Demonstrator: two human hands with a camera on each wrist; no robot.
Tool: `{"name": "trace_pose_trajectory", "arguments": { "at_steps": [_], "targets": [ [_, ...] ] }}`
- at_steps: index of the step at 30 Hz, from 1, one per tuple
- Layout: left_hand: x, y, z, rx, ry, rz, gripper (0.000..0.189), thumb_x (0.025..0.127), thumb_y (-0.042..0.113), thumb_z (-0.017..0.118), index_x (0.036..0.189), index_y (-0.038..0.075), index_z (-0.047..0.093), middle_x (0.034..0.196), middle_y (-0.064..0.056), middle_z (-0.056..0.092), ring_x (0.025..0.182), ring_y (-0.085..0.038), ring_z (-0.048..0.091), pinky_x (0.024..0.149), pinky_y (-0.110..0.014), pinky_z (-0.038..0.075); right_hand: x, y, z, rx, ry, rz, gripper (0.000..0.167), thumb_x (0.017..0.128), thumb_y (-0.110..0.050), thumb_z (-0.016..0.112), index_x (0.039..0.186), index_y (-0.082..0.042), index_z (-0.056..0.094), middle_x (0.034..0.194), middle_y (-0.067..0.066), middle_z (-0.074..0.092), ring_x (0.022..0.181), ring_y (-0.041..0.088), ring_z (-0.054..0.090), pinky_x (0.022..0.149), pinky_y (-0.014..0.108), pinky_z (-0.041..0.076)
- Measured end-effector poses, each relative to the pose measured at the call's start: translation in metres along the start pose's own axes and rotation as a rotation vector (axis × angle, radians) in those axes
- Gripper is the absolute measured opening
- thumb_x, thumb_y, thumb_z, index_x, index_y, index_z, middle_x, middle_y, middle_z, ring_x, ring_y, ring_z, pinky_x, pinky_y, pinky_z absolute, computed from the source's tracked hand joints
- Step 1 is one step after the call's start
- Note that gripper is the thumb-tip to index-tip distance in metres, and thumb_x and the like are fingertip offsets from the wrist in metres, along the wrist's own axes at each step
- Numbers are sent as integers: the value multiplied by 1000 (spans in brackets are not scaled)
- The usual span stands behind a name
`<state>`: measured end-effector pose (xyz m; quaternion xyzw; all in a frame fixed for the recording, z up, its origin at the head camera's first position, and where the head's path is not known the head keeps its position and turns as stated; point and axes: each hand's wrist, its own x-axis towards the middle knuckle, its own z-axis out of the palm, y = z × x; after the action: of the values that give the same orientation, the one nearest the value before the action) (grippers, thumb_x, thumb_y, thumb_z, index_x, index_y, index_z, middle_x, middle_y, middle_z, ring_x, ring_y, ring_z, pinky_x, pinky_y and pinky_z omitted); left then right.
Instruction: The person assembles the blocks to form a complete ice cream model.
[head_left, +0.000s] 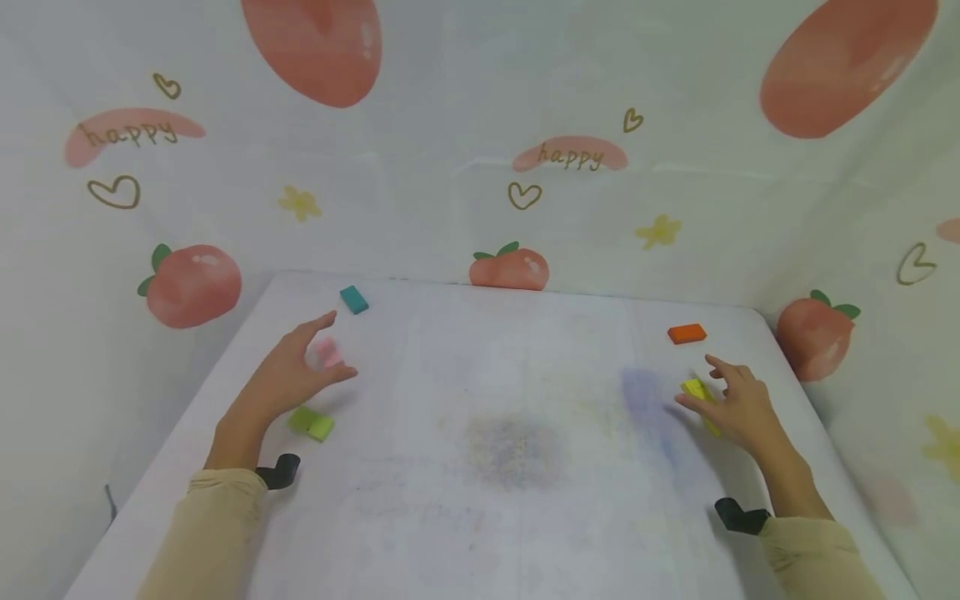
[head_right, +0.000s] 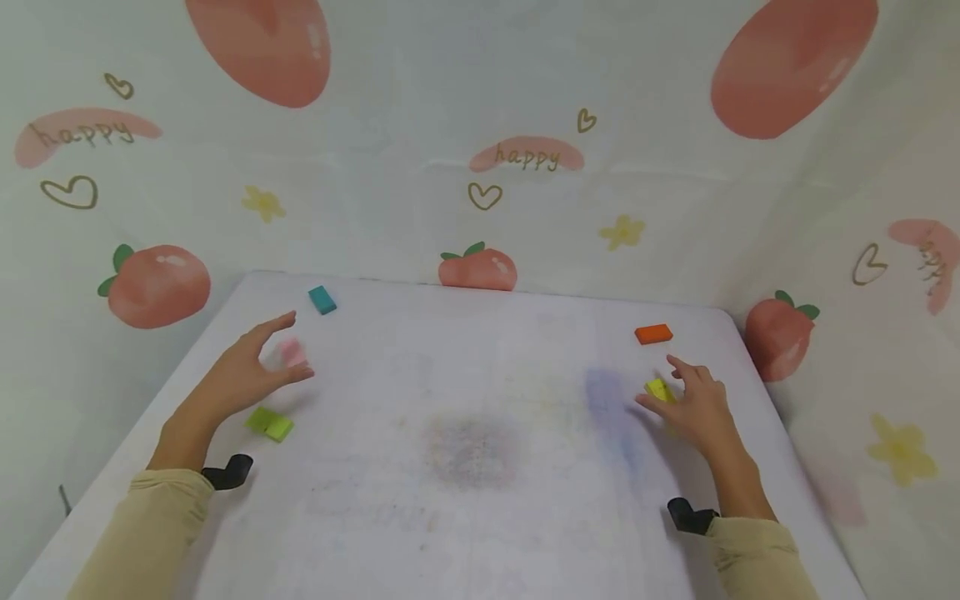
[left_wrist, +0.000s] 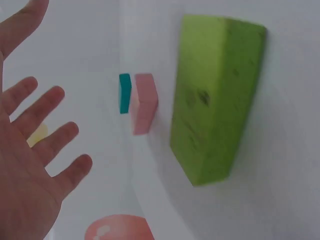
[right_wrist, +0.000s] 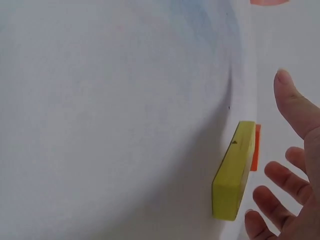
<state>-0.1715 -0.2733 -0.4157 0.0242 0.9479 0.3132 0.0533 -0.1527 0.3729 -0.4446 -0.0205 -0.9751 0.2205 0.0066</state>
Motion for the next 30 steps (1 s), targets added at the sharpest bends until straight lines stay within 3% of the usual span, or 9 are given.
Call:
{"name": "trace_pose_trajectory", "arguments": {
  "at_steps": [5,10,13,20,24,30],
  "targets": [
    [-7,-6,-2,15,-23,-20,105,78,70,75,163,36,22,167,-15,29,153,-45,23,115,-73,26,-5,6,0,14,-19,57,99,87,-54,75,155,5,32,134,37,47,112,53,50,89,65,49],
    [-13,-16,-2,26,-14,35,104,77,63,81,160,25,33,161,-18,38,147,-46,31,112,-70,32,-7,12,2,24,-29,69,97,88,-53,75,152,7,34,131,36,47,108,51,51,84,60,51],
    [-14,-22,-2,8,-25,59,102,77,57,85,159,20,37,157,-16,43,140,-43,38,109,-66,39,-8,15,4,32,-56,87,97,89,-53,74,152,8,33,131,36,46,108,50,51,83,57,52],
    [-21,-35,-2,-18,-89,5,95,81,51,83,157,16,38,150,-14,50,128,-38,48,97,-55,50,-13,21,1,108,-130,119,96,93,-53,70,154,9,28,133,36,45,116,51,50,88,57,50],
    [-24,-40,-2,-25,-123,-12,89,82,49,83,152,14,42,144,-14,56,126,-35,51,92,-45,52,-15,23,3,149,-171,148,96,93,-53,69,154,8,28,135,35,44,119,50,47,90,56,48],
    [-27,-50,-1,-55,-153,-7,82,80,48,85,147,16,50,136,-9,63,118,-29,55,86,-34,48,-14,24,7,175,-179,191,92,93,-54,68,153,6,32,135,34,43,117,46,46,86,46,47]
  ]
}}
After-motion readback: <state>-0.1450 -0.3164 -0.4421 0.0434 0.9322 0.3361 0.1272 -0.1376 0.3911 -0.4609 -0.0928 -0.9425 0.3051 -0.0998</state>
